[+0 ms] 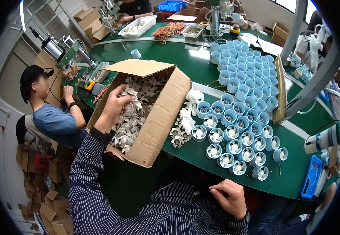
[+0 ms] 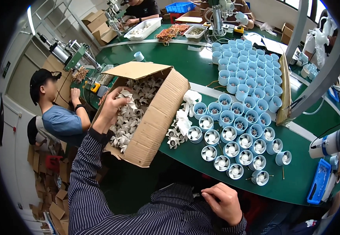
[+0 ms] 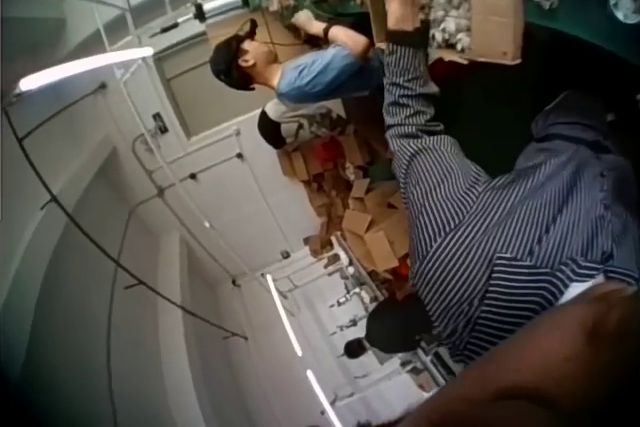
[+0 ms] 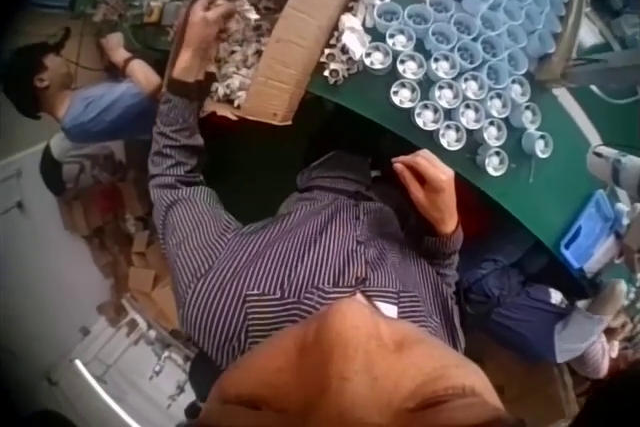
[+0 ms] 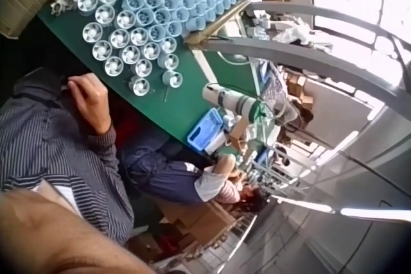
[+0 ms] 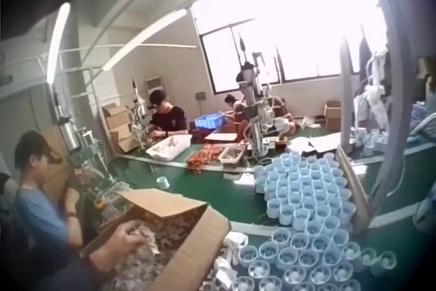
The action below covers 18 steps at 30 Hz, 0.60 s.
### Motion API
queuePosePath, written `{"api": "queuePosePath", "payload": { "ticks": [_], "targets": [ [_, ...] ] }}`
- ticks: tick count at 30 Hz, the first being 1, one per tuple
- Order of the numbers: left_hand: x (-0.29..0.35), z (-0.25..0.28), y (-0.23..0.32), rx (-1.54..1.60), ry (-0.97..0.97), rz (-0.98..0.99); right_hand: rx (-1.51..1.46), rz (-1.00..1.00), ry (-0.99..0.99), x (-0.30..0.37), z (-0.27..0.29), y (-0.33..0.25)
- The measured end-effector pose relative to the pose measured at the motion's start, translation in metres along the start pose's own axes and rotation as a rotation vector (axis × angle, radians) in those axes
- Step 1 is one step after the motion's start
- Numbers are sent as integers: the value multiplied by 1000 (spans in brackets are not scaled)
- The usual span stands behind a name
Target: The person applies glue to the interior of blue fan housings using a dispenser, then picks up white fan blades from a box and presses them into the housings. Finally, the person pushes the assembled fans into a group on the table.
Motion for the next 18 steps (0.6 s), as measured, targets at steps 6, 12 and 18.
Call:
{"api": "queuePosePath", "payload": {
  "ticks": [6, 12, 18],
  "targets": [
    [70, -19, 56, 407, -77, 10, -7, 122, -17, -6, -6, -34],
    [151, -80, 66, 660, -154, 48, -119, 168, 62, -32, -27, -84],
    [172, -171, 14, 742, -115, 121, 16, 287, 335, -64, -39, -72]
  ]
}}
Point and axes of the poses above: each hand's wrist, its own x-axis away from the middle knuckle, its own z-axis out of the back of the hand, y = z × x, the point moved 2 cm from there along -x, towards the middle knuckle, and after that the axes turned 2 degrees about y, right-handed, at the moved point
